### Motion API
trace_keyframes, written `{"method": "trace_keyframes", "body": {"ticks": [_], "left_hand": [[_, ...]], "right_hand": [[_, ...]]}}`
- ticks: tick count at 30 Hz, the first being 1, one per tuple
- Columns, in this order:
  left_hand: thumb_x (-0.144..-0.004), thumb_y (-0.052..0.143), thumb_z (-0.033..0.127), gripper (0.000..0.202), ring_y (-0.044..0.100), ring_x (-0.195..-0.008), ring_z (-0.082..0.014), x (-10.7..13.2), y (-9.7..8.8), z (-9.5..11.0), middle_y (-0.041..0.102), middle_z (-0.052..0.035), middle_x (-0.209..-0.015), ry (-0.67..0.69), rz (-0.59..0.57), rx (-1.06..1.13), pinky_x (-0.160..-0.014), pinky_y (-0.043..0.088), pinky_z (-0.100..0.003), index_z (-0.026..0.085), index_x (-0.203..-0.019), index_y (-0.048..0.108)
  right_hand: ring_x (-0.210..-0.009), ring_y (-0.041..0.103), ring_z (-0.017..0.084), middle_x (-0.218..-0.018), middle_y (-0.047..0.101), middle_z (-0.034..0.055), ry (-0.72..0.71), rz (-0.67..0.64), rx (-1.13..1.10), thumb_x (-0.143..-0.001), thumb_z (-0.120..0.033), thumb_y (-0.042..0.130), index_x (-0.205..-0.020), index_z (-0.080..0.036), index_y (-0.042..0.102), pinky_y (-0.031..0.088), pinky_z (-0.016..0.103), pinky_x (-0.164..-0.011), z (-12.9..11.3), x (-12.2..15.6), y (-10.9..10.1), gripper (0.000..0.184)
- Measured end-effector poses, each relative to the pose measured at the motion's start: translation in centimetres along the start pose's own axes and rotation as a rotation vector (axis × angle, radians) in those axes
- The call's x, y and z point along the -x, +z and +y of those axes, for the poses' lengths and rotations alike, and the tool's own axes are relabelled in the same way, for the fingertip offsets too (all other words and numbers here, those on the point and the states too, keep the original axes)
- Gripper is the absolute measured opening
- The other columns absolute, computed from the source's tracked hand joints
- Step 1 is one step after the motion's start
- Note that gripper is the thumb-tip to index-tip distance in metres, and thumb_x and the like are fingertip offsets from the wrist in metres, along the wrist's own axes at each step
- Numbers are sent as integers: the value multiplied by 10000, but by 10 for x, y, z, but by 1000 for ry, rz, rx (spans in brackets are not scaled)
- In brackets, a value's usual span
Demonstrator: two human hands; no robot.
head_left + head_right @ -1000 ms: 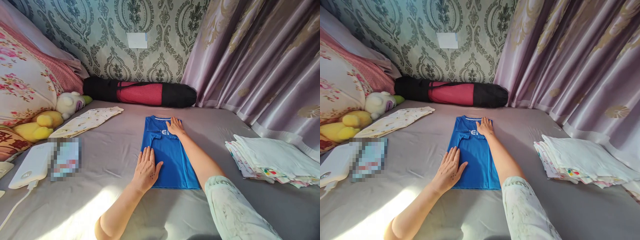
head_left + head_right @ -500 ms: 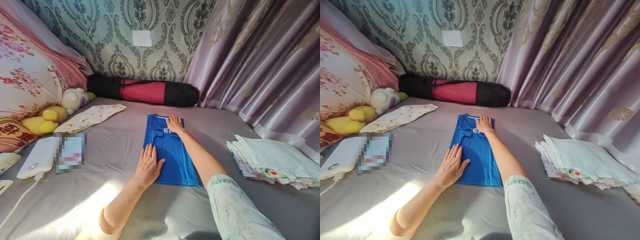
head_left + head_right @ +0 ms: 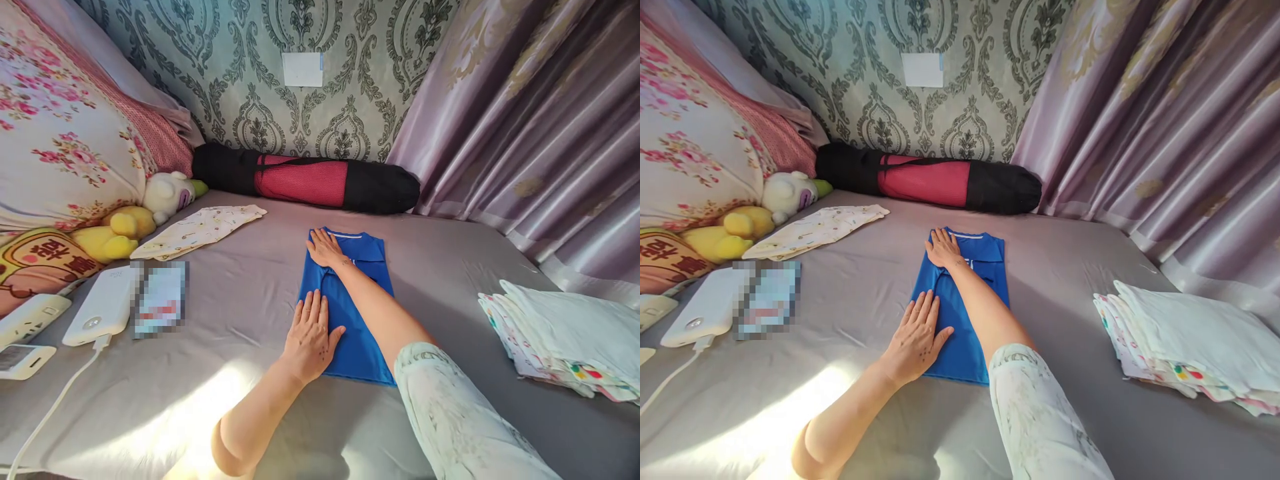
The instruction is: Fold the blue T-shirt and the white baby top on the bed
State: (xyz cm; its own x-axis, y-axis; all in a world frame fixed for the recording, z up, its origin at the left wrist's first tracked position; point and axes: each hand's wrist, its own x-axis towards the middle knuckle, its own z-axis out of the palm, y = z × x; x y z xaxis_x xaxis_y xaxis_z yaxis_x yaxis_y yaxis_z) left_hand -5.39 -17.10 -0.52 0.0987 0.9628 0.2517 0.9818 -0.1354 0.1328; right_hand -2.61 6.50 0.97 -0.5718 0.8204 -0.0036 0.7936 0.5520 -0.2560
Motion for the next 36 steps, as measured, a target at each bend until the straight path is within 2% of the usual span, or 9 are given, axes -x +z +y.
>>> {"method": "trace_keyframes", "body": {"ticks": [7, 10, 13, 18, 22, 25, 30, 32, 36], "left_hand": [[-977, 255, 520, 648, 326, -1397, -314, -6, -10, 0, 407, -187, -1479, -47, -36, 44, -1128, 318, -481, 63, -1403, 430], [-1003, 234, 416, 566, 367, -1378, -294, -11, -18, -2, 453, -175, -1451, -110, -45, 57, -1120, 336, -450, 60, -1392, 439], [-999, 253, 317, 525, 325, -1398, -304, -13, -20, -3, 419, -200, -1468, -158, -39, 17, -1139, 299, -455, 19, -1399, 419], [-978, 305, 462, 656, 273, -1415, -320, -10, -10, -4, 350, -232, -1494, -101, -81, -24, -1157, 261, -460, -15, -1423, 372], [-972, 300, 500, 703, 243, -1424, -323, -10, -8, -4, 315, -235, -1508, -82, -126, -35, -1162, 243, -458, -24, -1439, 340], [-970, 305, 509, 703, 242, -1426, -325, -11, -11, -4, 315, -233, -1511, -95, -150, -22, -1158, 243, -466, -14, -1436, 349], [-994, 247, 445, 597, 296, -1412, -309, -16, -16, -10, 386, -201, -1488, -146, -114, 48, -1143, 253, -509, 42, -1398, 420], [-996, 243, 386, 551, 306, -1407, -312, -18, -17, -16, 397, -202, -1481, -162, -83, 55, -1140, 253, -519, 41, -1375, 445], [-981, 269, 317, 519, 291, -1412, -323, -21, -15, -23, 396, -222, -1476, -145, -33, 21, -1141, 247, -512, 21, -1370, 441]], "right_hand": [[-1468, 120, 183, -1593, 179, 58, -5, 6, -145, -987, -426, 135, -1521, -128, 230, 98, 386, -1186, 9, 2, -8, 618], [-1470, 98, 173, -1597, 159, 62, -56, 52, -150, -984, -400, 162, -1524, -125, 215, 89, 372, -1188, 13, 22, -15, 608], [-1474, 76, 203, -1596, 150, 100, -122, 50, -92, -984, -404, 194, -1519, -80, 212, 44, 406, -1190, 8, 49, -16, 625], [-1470, 97, 231, -1588, 171, 126, -134, 0, -3, -986, -416, 211, -1505, -50, 240, 47, 416, -1190, -7, 74, 0, 636], [-1467, 117, 224, -1585, 188, 122, -113, 9, -3, -984, -368, 228, -1499, -49, 257, 39, 415, -1192, -10, 74, 8, 606], [-1470, 105, 210, -1589, 176, 111, -119, -11, -100, -987, -376, 214, -1506, -67, 241, 48, 412, -1194, -8, 74, 3, 605], [-1473, 73, 188, -1602, 130, 82, -67, 78, -295, -987, -446, 143, -1531, -124, 174, 82, 411, -1196, 18, 99, -22, 633], [-1474, 69, 203, -1602, 122, 90, -6, 110, -276, -981, -458, 142, -1532, -119, 164, 76, 429, -1196, 38, 119, -31, 648], [-1473, 77, 239, -1595, 124, 141, 138, 67, -131, -975, -448, 149, -1521, -43, 163, 74, 444, -1194, 73, 164, -36, 681]]}}
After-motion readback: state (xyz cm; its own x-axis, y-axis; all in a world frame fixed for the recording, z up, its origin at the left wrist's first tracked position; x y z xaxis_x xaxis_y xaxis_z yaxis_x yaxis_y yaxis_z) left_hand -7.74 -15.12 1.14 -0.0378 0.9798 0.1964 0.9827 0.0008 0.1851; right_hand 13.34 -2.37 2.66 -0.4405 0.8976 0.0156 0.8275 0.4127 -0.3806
